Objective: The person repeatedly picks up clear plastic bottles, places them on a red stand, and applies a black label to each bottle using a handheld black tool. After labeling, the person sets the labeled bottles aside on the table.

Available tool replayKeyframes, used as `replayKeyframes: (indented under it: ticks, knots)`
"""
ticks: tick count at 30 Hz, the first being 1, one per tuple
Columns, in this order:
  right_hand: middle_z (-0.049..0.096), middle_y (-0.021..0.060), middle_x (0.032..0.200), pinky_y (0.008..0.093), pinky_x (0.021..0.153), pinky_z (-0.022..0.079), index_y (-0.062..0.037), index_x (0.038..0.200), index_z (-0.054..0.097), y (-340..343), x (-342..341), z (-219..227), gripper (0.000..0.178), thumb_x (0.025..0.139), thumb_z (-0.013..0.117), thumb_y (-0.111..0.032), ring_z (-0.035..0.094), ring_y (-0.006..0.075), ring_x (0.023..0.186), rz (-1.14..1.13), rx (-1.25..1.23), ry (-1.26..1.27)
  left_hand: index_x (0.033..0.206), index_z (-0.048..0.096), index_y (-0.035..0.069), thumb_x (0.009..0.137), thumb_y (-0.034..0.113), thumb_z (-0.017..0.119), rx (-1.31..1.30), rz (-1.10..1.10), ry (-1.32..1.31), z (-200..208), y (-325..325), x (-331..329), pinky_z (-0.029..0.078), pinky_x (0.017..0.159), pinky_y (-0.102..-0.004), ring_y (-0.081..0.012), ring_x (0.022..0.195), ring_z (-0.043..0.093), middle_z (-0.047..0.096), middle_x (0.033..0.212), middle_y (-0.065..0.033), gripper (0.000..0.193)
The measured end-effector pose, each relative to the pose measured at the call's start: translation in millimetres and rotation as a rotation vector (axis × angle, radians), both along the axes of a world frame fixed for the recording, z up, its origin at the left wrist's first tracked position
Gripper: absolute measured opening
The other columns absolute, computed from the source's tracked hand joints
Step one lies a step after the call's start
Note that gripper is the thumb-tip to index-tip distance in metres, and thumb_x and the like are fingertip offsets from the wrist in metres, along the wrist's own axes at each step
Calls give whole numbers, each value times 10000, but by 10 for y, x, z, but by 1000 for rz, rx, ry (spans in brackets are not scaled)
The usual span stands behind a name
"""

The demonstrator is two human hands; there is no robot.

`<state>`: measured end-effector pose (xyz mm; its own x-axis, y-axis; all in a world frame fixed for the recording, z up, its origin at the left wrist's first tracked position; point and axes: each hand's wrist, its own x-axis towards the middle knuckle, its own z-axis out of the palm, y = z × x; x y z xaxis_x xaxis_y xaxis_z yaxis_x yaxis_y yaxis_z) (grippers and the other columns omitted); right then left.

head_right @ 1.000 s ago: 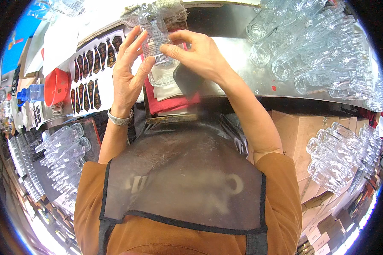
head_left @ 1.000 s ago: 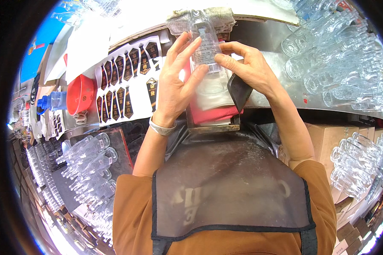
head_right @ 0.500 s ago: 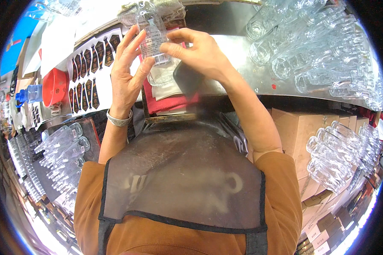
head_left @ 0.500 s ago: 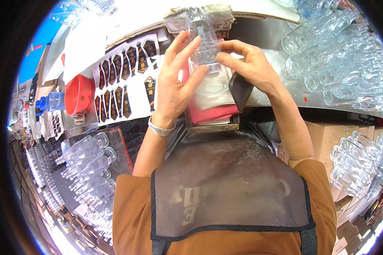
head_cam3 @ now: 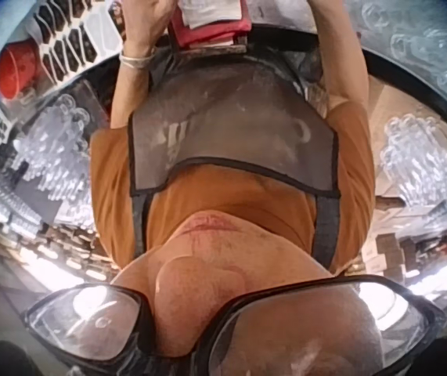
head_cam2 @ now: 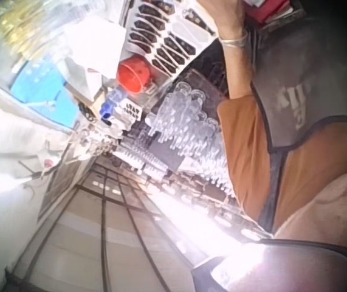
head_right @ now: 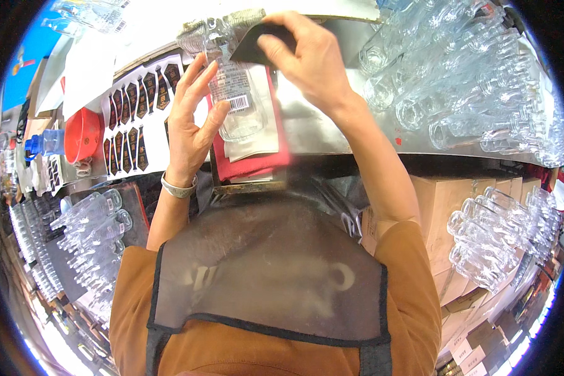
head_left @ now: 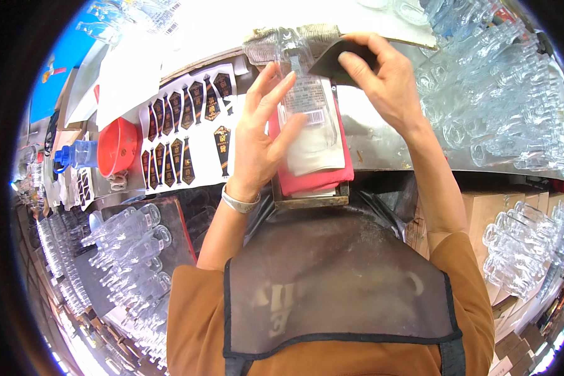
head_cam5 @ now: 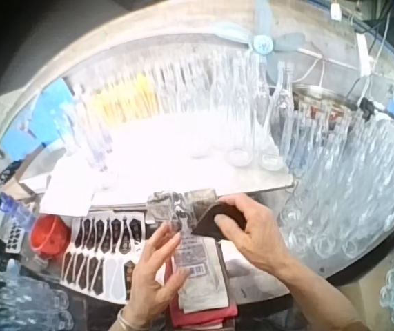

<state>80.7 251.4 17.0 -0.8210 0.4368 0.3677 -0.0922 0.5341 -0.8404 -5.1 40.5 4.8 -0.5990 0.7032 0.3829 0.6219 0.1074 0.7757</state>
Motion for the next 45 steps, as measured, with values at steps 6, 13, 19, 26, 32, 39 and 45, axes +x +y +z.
replayKeyframes:
  ticks: [6,13,19,26,32,39,45]
  knots:
    - [710,118,1016,306,805,536,-15,1110,664,-24,-174,278,237,902,698,-126,689,210,894,68,301,60,1517,373,22,852,155,762,-4,-11,-8,-105,-29,-56,395,1124,-434,-306,1385,445,402,1537,-190,781]
    - [706,155,981,344,776,545,-17,1089,677,-113,-297,475,242,873,696,-123,693,292,854,197,516,14,1572,112,-19,681,186,913,-58,-142,-125,-243,-280,152,278,1195,-428,-326,1452,346,341,1564,-234,1215]
    - [697,134,912,370,745,551,-50,1025,666,-402,-353,665,189,856,684,-132,694,272,835,468,803,-155,1540,151,-58,661,126,873,11,56,-90,-191,-179,310,492,934,-403,-330,1107,613,536,1334,-230,1153]
    - [640,21,807,379,745,561,-121,801,630,-657,-70,455,74,745,677,-128,654,217,845,532,835,117,1564,-20,-34,684,109,892,15,38,20,-334,-256,313,503,948,-362,-273,1129,598,442,1481,-229,1275]
    - [704,74,972,335,760,551,-54,978,683,-94,-337,535,183,801,723,-73,675,258,872,121,602,95,1574,-31,0,734,23,823,17,-9,-173,-300,-250,307,457,1039,-380,-279,1236,557,463,1461,-241,1198]
    - [699,90,930,315,763,543,-27,990,689,-87,-190,317,171,827,724,-68,677,241,813,273,389,58,1579,77,-15,736,61,795,35,-46,-269,-434,-346,205,455,1041,-378,-271,1192,586,503,1449,-176,1110]
    - [694,90,1021,363,831,540,-90,960,695,-386,381,97,300,685,736,22,656,253,982,467,292,175,1580,92,-11,736,31,771,70,-91,-331,-415,-352,173,442,1059,-386,-275,1207,585,499,1450,-190,1084]
